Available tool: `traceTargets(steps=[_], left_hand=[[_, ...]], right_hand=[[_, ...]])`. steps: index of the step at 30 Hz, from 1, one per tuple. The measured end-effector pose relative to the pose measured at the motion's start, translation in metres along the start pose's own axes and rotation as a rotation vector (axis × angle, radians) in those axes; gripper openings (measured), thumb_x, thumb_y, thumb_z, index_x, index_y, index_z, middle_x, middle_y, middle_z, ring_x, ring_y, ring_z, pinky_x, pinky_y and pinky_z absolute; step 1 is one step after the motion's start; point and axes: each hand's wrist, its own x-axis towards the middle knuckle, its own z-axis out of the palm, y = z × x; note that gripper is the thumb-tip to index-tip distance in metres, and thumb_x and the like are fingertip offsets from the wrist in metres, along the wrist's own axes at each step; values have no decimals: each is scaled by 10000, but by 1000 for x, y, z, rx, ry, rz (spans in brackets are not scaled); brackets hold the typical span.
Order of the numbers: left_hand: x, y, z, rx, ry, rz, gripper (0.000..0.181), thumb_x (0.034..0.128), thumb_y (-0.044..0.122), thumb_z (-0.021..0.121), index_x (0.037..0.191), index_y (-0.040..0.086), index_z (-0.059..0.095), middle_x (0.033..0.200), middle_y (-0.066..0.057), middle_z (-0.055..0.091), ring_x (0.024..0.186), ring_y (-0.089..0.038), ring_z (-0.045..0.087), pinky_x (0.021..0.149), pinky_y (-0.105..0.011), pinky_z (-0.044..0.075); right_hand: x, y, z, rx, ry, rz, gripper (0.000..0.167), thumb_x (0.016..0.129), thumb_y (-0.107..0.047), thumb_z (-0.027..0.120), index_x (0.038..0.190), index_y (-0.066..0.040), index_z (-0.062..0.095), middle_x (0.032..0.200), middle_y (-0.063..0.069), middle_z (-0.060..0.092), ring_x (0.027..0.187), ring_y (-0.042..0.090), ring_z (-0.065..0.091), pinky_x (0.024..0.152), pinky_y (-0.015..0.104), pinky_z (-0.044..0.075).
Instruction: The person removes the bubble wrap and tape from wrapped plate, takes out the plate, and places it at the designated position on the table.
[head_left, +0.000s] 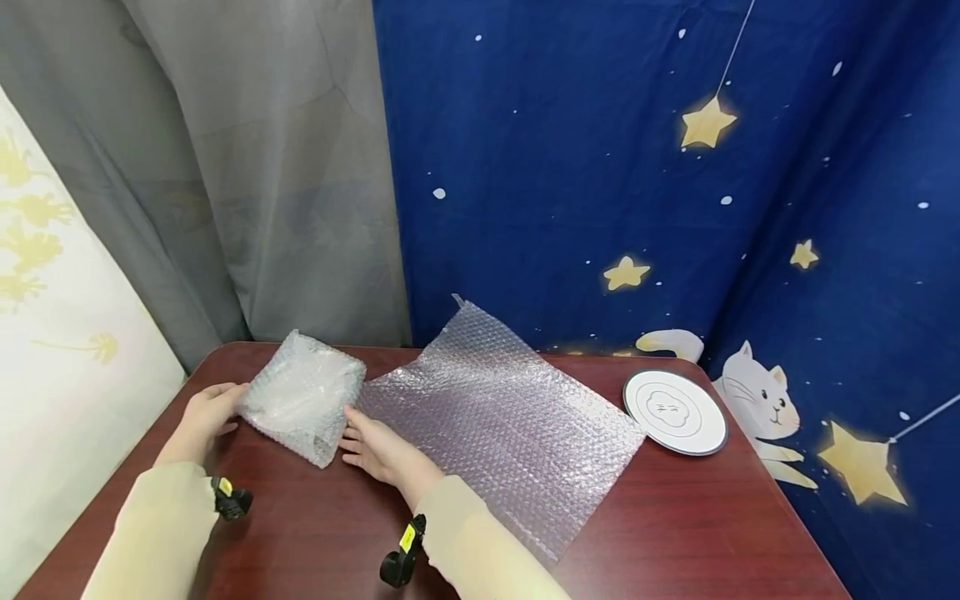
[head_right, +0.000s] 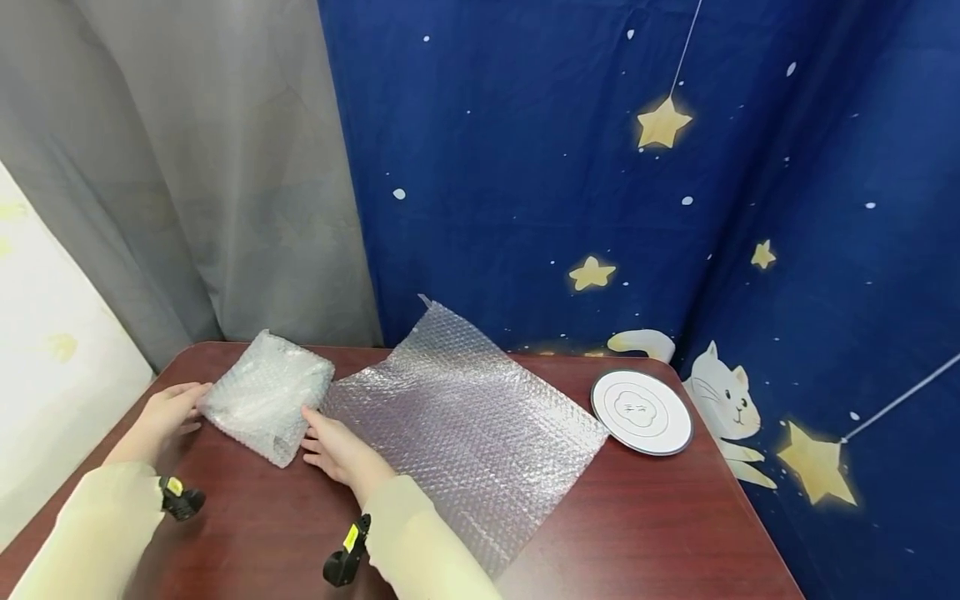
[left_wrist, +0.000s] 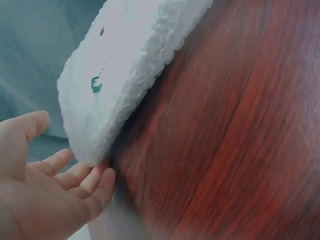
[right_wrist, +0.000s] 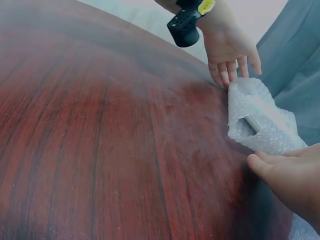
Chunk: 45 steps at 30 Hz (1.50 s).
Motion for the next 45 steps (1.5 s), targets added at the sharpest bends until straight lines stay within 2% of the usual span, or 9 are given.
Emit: traceTargets(steps=[7,12,14,20,24,29,33,39,45], left_hand=[[-1,3,8,-64,7,-36,758,1001,410,370,1424,-184,165,1442,-361,223,1263,-427,325,980,-531,385],[1,2,12,-80,24,-58,728,1001,395,378,1418,-178,211,1430,-341,268,1229,-390,371,830,-363,503],[2,1,12,-85,26,-63,730,997,402,387,1417,-174,231,1431,-336,278,1226,-379,378,772,-300,508],[2,-1,11,-85,16,-83,741,993,396,397,1416,-187,224,1460,-350,236,1291,-399,318,836,-336,496],[2,-2,10,-91,33,-102,723,989,353,419,1402,-207,224,1444,-363,245,1272,-397,327,765,-284,518],[3,-3,10,-102,64,-115,692,977,296,460,1377,-228,249,1390,-379,293,1153,-379,412,671,-245,535],[3,-4,9,-78,81,-114,661,964,264,493,1353,-234,299,1329,-372,360,996,-294,502,654,-253,540],[0,-5,5,-44,34,-71,615,967,225,492,1332,-243,327,1296,-371,390,810,-75,508,672,-257,537],[-4,-8,0,-39,-14,-49,592,966,203,508,1323,-239,341,1257,-345,417,768,-19,492,685,-255,536]], right_hand=[[10,6,0,-14,-11,-11,777,979,-463,481,1454,102,241,1444,284,340,1336,412,326,1056,501,300],[8,3,2,-2,3,1,701,1000,-396,460,1472,69,232,1455,277,327,1343,416,311,1057,514,291],[8,2,2,-5,2,1,679,1008,-386,448,1472,64,239,1454,276,329,1339,415,317,1052,516,299],[10,-2,1,-28,-14,4,637,1020,-381,420,1452,70,290,1451,256,347,1330,395,343,1043,501,319],[11,-4,0,-42,-21,1,639,1021,-367,419,1455,78,275,1458,275,326,1333,403,334,1040,506,325],[12,-5,0,-25,-12,3,685,1013,-365,440,1465,99,220,1473,313,268,1351,435,282,1044,513,317],[13,-5,0,0,-5,5,702,1007,-371,454,1467,99,209,1478,319,251,1348,447,277,1043,513,319],[16,-2,-1,25,0,7,727,1000,-378,465,1478,90,182,1485,334,219,1337,446,301,1039,513,325],[14,-1,1,38,-7,10,741,997,-389,463,1492,68,154,1493,333,197,1346,436,292,1038,520,322]])
